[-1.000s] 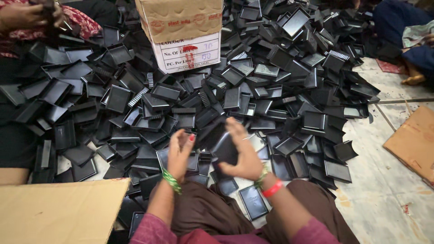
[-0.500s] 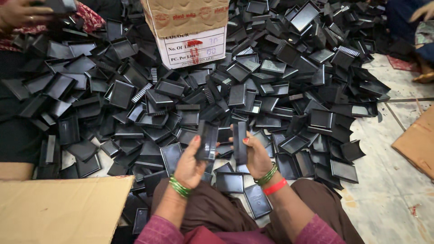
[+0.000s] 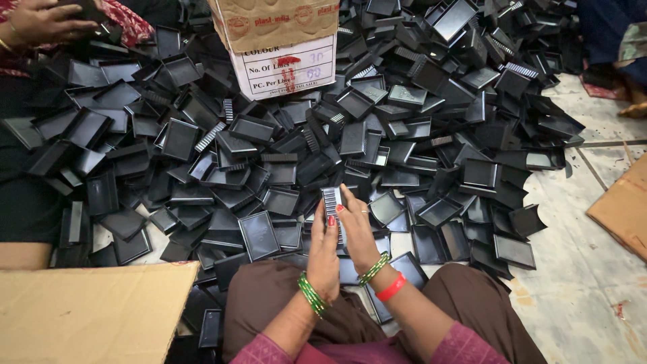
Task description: The person sits on the floor among a large pile of black plastic parts, picking up individual parts, turning them over, and stacking matching pieces together, occasionally placing stacks aside while other workers sort nearby.
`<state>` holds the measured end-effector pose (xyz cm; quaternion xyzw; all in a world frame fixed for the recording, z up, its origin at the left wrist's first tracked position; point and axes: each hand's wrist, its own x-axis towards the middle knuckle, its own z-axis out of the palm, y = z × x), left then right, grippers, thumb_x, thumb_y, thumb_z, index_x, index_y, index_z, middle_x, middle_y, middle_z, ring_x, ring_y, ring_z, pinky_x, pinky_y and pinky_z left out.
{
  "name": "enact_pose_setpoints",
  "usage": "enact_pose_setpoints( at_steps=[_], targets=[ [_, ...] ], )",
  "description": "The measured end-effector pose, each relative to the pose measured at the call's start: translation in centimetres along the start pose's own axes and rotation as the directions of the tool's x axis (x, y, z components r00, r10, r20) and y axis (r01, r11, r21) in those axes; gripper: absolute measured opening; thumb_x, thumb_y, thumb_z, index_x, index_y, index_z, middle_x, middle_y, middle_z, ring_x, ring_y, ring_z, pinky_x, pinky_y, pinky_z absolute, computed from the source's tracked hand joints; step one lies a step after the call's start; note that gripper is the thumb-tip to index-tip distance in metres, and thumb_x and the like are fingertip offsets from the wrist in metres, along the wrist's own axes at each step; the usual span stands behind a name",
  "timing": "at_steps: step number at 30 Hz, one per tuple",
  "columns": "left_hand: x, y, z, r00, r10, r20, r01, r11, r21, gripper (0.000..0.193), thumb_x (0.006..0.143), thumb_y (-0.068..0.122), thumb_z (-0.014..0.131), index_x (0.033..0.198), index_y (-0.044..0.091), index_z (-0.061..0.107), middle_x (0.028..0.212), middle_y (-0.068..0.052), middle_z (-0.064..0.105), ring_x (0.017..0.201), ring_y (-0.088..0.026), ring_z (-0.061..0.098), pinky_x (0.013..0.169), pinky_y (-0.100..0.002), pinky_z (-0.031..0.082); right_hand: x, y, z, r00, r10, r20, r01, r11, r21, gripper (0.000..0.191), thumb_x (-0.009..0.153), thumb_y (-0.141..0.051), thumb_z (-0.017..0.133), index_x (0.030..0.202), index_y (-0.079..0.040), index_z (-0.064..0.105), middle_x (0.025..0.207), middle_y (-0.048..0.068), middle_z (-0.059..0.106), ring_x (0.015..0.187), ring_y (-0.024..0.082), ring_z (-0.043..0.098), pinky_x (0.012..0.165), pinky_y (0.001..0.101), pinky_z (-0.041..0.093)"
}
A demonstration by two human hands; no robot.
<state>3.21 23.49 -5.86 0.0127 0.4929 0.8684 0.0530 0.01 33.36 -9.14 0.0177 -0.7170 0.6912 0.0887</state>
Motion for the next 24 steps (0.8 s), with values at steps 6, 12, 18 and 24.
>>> enact_pose_setpoints(
  at_steps=[6,12,18,24],
  targets=[
    [0.5,0.1,-0.2,0.997,-0.046,0.067,0.035,0.987,0.156,0.062,0.101,0.036,0.053,0.157,0.015,0.035,0.161,-0.004,0.042,0.145,-0.016,0.04,0.118,-0.032,0.028,0.3,0.0,-1.3,0.994,0.103,0.041,-0.108,0.978,0.179,0.052,0.109,-0.039,0.036,0.151,-0.012,0.045,0.129,0.012,0.053,0.116,0.022,0.05,0.103,0.0342,0.041],
    [1.0,-1.9,-1.8,0.992,-0.098,-0.074,0.122,0.775,0.62,0.037,0.078,0.027,0.084,0.107,0.005,0.075,0.089,-0.006,0.077,0.077,-0.012,0.066,0.07,-0.029,0.056,0.3,-0.2,-4.6,0.987,-0.071,-0.144,0.011,0.926,-0.378,0.043,0.107,-0.043,0.043,0.114,-0.005,0.06,0.096,0.018,0.069,0.087,0.03,0.067,0.08,0.0381,0.051],
    [0.7,-7.4,-5.0,0.981,-0.187,0.053,0.096,0.706,0.702,0.03,0.086,0.028,0.083,0.089,-0.001,0.078,0.071,-0.006,0.071,0.066,-0.012,0.059,0.06,-0.031,0.049,-1.5,2.6,-6.8,0.988,0.075,-0.132,-0.144,0.735,-0.662,0.041,0.102,-0.045,0.053,0.113,-0.006,0.056,0.085,0.026,0.068,0.084,0.044,0.068,0.071,0.0514,0.05],
    [0.6,-9.3,-8.0,0.95,-0.105,0.293,-0.274,0.162,0.948,0.049,0.077,0.033,0.086,0.115,0.005,0.071,0.114,-0.017,0.07,0.11,-0.034,0.064,0.096,-0.043,0.049,-5.6,7.6,-10.7,0.791,0.546,0.274,0.055,0.383,-0.922,0.044,0.096,-0.051,0.058,0.114,-0.011,0.056,0.094,0.021,0.072,0.092,0.04,0.07,0.083,0.0501,0.054]
  ],
)
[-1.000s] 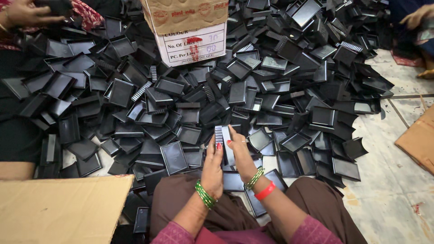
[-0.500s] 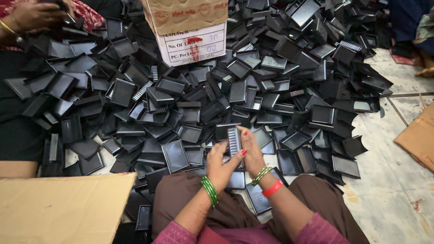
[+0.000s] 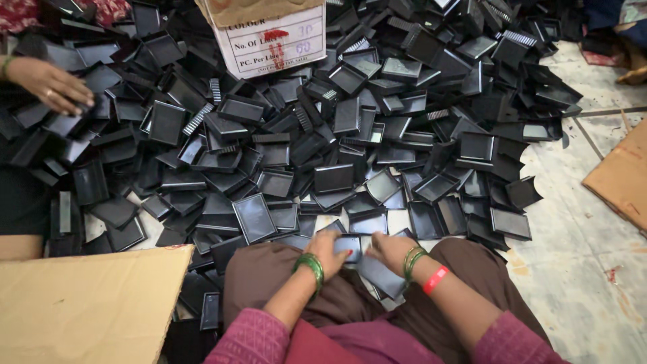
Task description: The person sits on the floor among a large pile of black plastic parts, picking up individual parts, turning them over, and stacking matching pieces together, occasionally placing stacks aside while other workers sort nearby.
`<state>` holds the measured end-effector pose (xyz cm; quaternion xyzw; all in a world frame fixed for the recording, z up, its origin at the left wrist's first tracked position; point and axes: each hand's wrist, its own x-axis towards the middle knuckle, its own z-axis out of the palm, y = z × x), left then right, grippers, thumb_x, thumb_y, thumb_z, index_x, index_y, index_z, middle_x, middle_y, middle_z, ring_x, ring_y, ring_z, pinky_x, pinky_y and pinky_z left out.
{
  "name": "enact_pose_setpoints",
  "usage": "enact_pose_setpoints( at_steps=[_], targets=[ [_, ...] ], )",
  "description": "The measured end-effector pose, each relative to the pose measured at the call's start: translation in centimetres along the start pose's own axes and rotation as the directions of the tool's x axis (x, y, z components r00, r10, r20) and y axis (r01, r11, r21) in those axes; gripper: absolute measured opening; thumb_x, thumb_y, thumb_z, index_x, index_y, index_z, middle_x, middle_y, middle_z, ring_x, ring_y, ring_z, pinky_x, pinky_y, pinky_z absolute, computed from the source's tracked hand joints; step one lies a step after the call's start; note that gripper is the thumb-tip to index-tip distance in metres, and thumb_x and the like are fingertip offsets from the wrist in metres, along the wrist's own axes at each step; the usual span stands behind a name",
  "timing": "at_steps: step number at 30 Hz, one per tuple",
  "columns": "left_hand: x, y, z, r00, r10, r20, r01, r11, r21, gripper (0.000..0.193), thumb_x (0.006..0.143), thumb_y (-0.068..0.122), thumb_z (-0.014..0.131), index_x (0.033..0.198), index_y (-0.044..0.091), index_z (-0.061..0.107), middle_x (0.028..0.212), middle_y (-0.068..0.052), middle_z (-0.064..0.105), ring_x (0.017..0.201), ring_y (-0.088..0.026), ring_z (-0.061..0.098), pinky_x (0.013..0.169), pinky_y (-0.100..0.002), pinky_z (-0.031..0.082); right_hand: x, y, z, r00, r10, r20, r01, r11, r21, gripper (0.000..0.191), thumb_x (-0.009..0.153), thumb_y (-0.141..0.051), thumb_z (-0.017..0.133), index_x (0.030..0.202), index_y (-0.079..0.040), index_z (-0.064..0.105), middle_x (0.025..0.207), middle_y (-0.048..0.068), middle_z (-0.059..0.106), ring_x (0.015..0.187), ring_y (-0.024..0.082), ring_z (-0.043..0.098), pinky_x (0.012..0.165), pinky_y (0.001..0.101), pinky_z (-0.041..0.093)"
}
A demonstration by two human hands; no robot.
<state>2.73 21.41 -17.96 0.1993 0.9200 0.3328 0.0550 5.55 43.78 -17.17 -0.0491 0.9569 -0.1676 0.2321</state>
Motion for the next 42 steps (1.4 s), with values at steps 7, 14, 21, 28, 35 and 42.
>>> enact_pose_setpoints(
  at_steps=[7,14,21,28,35,42],
  targets=[
    [0.9,1.0,1.8,0.926,0.115,0.36,-0.284,0.84,0.463,0.076,0.069,0.02,0.083,0.137,0.003,0.053,0.146,-0.02,0.047,0.135,-0.038,0.042,0.106,-0.052,0.036,2.0,2.3,-3.7,0.978,0.106,-0.181,-0.119,0.991,-0.061,0.057,0.088,-0.052,0.07,0.128,-0.013,0.061,0.129,0.02,0.063,0.117,0.036,0.061,0.099,0.0461,0.049],
    [2.5,-0.8,3.2,0.956,0.08,0.282,-0.215,0.846,0.488,0.041,0.081,0.013,0.068,0.119,0.002,0.06,0.14,-0.026,0.05,0.13,-0.042,0.048,0.104,-0.047,0.043,2.2,6.2,-9.1,0.357,0.608,-0.709,-0.473,0.772,0.424,0.087,0.072,-0.044,0.085,0.137,-0.001,0.045,0.123,0.033,0.06,0.11,0.049,0.06,0.093,0.0507,0.049],
    [2.9,-2.0,-0.1,0.941,-0.126,-0.315,0.065,0.979,-0.195,0.035,0.09,0.011,0.062,0.124,0.004,0.063,0.117,-0.019,0.071,0.109,-0.034,0.067,0.093,-0.04,0.053,3.2,7.7,-9.8,0.308,0.812,-0.495,-0.317,0.578,0.752,0.059,0.078,-0.02,0.075,0.132,-0.005,0.055,0.112,0.025,0.071,0.102,0.04,0.069,0.093,0.0472,0.053],
    [2.4,-3.6,-2.4,0.9,-0.349,0.26,0.176,-0.254,-0.951,0.032,0.102,0.021,0.048,0.126,0.006,0.062,0.112,-0.009,0.07,0.099,-0.024,0.068,0.089,-0.041,0.056,3.5,-1.2,-6.8,0.604,0.131,-0.786,0.3,0.876,0.377,0.027,0.082,-0.017,0.069,0.105,-0.002,0.067,0.088,0.014,0.068,0.075,0.025,0.067,0.07,0.0384,0.054],
    [0.3,-0.2,-3.2,0.849,-0.469,0.243,0.16,-0.209,-0.965,0.059,0.099,0.055,0.047,0.13,0.009,0.065,0.123,-0.005,0.069,0.113,-0.019,0.063,0.1,-0.035,0.048,1.4,-12.8,-0.8,0.87,0.002,-0.492,0.357,0.686,0.634,0.053,0.099,-0.047,0.057,0.127,-0.004,0.044,0.11,0.025,0.066,0.101,0.032,0.068,0.086,0.0396,0.052],
    [1.2,2.9,-3.0,0.859,-0.497,-0.122,0.071,0.352,-0.933,0.055,0.097,0.047,0.06,0.131,0.003,0.063,0.127,-0.009,0.061,0.118,-0.022,0.058,0.103,-0.034,0.045,1.4,-10.6,-3.8,0.912,-0.022,-0.409,0.378,0.432,0.819,0.052,0.106,-0.037,0.041,0.152,-0.014,0.032,0.12,0.012,0.06,0.105,0.018,0.058,0.094,0.0313,0.048]
  ],
)
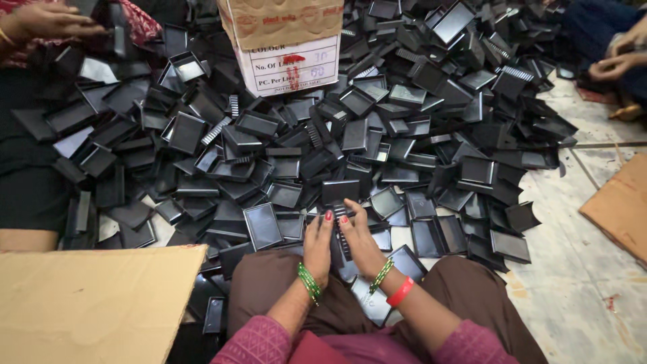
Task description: The person sits on the floor among a large pile of black plastic parts, picking up individual parts, turning them over, and stacking matching pieces together, occasionally placing stacks aside while other workers sort nearby.
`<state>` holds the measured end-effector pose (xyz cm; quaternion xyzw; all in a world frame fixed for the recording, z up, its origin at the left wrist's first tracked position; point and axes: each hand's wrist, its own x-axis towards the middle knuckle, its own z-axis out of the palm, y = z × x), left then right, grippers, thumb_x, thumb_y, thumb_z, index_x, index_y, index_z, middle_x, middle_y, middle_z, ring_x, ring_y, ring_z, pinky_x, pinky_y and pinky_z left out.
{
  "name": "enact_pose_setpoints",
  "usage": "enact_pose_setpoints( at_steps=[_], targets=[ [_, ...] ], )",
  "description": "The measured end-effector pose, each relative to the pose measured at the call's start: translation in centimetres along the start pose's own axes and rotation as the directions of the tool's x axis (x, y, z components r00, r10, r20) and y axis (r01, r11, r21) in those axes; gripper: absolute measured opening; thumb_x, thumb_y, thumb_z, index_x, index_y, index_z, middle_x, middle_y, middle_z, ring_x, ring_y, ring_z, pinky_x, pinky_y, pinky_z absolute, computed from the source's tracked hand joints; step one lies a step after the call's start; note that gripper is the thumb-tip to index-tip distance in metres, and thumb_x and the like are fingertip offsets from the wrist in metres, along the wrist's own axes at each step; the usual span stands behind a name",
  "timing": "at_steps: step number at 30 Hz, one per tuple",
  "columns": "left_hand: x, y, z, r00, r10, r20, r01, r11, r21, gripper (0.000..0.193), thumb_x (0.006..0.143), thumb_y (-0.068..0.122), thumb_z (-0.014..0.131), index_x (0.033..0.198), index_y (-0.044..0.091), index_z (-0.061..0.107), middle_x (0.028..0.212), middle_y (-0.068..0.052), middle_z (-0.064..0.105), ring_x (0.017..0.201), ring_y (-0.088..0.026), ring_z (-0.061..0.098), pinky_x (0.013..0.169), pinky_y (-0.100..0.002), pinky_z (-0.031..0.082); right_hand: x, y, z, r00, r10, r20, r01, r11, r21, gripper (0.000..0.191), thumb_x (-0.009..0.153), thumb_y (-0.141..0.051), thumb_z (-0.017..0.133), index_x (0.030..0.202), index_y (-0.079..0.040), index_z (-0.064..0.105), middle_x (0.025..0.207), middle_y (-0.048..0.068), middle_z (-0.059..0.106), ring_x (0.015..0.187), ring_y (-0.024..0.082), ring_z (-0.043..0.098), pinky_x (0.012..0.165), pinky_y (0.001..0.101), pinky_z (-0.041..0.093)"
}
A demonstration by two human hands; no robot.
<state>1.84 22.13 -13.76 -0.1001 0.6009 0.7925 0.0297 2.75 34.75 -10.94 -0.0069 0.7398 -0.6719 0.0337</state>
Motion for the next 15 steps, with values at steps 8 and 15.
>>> enact_pose_setpoints(
  at_steps=[8,15],
  targets=[
    [-0.5,0.6,0.6,1.0,-0.007,0.015,0.008,0.996,-0.085,0.051,0.099,0.044,0.057,0.127,0.002,0.064,0.115,-0.006,0.062,0.107,-0.017,0.058,0.096,-0.033,0.045,-0.3,-0.7,0.6,0.994,-0.103,-0.029,0.104,0.994,0.037,0.053,0.105,-0.028,0.05,0.155,-0.013,0.043,0.115,0.01,0.056,0.104,0.018,0.052,0.098,0.0317,0.044],
    [-0.3,0.3,0.1,0.999,-0.027,-0.029,0.025,0.998,-0.051,0.062,0.109,0.054,0.043,0.111,-0.004,0.064,0.106,-0.008,0.064,0.094,-0.019,0.059,0.086,-0.037,0.051,-2.2,-0.5,4.7,0.964,-0.152,-0.22,0.116,0.979,-0.171,0.052,0.103,-0.03,0.051,0.151,-0.008,0.047,0.126,0.014,0.06,0.114,0.022,0.057,0.104,0.0346,0.044]
  ],
)
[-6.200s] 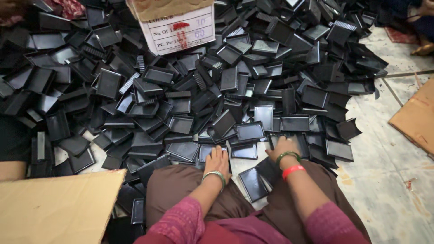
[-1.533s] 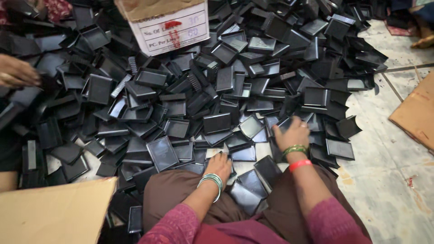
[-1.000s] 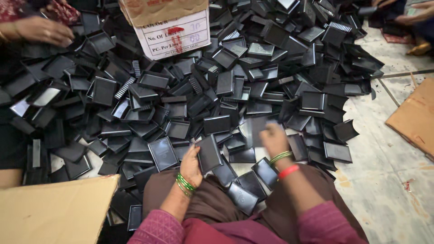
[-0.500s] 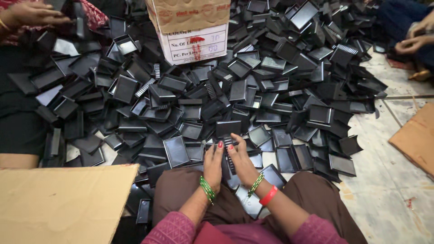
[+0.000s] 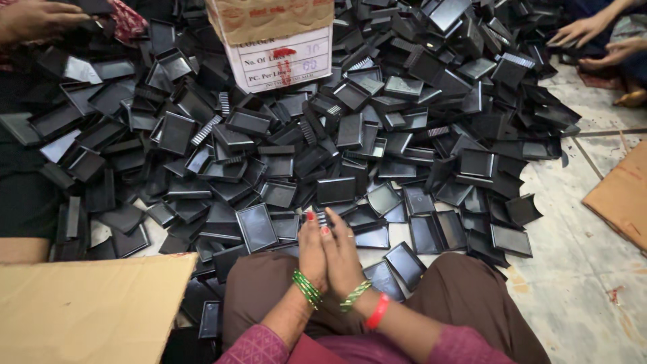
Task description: The person sits on the floor among a large pile of black plastic parts, picking up individual parts, turning them over, and stacking matching pieces together, occasionally placing stacks aside while other workers sort nearby.
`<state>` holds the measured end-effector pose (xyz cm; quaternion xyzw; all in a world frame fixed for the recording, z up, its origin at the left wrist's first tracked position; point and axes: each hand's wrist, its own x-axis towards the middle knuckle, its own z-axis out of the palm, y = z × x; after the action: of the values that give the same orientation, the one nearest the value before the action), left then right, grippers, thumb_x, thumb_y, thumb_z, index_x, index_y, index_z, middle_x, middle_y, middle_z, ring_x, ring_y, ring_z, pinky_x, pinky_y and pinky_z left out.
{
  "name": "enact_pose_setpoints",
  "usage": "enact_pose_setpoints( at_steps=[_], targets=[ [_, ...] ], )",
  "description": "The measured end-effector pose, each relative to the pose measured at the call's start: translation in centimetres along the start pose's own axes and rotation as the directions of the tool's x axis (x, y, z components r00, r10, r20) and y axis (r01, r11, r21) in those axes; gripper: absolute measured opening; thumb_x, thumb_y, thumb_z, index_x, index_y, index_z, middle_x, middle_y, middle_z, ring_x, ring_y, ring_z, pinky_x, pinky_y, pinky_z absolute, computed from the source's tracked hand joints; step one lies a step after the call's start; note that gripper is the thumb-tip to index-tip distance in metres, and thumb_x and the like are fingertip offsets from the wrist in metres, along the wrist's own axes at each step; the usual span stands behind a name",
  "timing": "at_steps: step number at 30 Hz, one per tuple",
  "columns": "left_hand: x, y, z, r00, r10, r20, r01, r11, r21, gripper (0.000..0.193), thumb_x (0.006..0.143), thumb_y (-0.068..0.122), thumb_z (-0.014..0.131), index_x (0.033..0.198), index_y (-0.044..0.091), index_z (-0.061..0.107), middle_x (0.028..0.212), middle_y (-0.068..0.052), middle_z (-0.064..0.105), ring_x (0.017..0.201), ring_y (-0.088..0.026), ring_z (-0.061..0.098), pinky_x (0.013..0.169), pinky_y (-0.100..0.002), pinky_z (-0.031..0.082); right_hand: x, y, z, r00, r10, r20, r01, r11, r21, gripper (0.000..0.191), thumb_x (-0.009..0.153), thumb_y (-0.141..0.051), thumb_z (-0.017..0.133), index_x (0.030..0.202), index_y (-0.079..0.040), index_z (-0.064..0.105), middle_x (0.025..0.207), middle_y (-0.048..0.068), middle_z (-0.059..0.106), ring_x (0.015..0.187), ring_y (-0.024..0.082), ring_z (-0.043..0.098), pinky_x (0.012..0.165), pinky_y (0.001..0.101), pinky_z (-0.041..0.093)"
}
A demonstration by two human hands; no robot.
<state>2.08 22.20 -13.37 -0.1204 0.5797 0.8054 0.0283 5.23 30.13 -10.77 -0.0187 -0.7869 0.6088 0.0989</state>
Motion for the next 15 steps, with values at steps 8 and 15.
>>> enact_pose_setpoints(
  at_steps=[8,15],
  targets=[
    [1.3,-0.4,-1.5,0.988,-0.144,0.063,0.141,0.988,0.062,0.05,0.101,0.052,0.043,0.116,0.01,0.066,0.109,0.0,0.07,0.099,-0.011,0.062,0.09,-0.028,0.05,3.6,0.4,-4.2,0.852,0.356,0.385,-0.51,0.734,0.449,0.049,0.101,-0.035,0.053,0.133,0.0,0.063,0.116,0.005,0.073,0.105,0.015,0.066,0.096,0.0313,0.049],
    [2.3,-3.0,-2.7,0.992,0.097,-0.08,-0.033,0.814,0.579,0.064,0.103,0.056,0.054,0.086,-0.004,0.066,0.077,-0.02,0.069,0.076,-0.033,0.063,0.076,-0.042,0.054,2.9,1.2,-6.9,0.829,0.158,0.537,-0.34,0.904,0.258,0.057,0.084,-0.002,0.075,0.137,-0.004,0.052,0.114,0.0,0.07,0.103,0.007,0.066,0.087,0.0247,0.056]
  ],
)
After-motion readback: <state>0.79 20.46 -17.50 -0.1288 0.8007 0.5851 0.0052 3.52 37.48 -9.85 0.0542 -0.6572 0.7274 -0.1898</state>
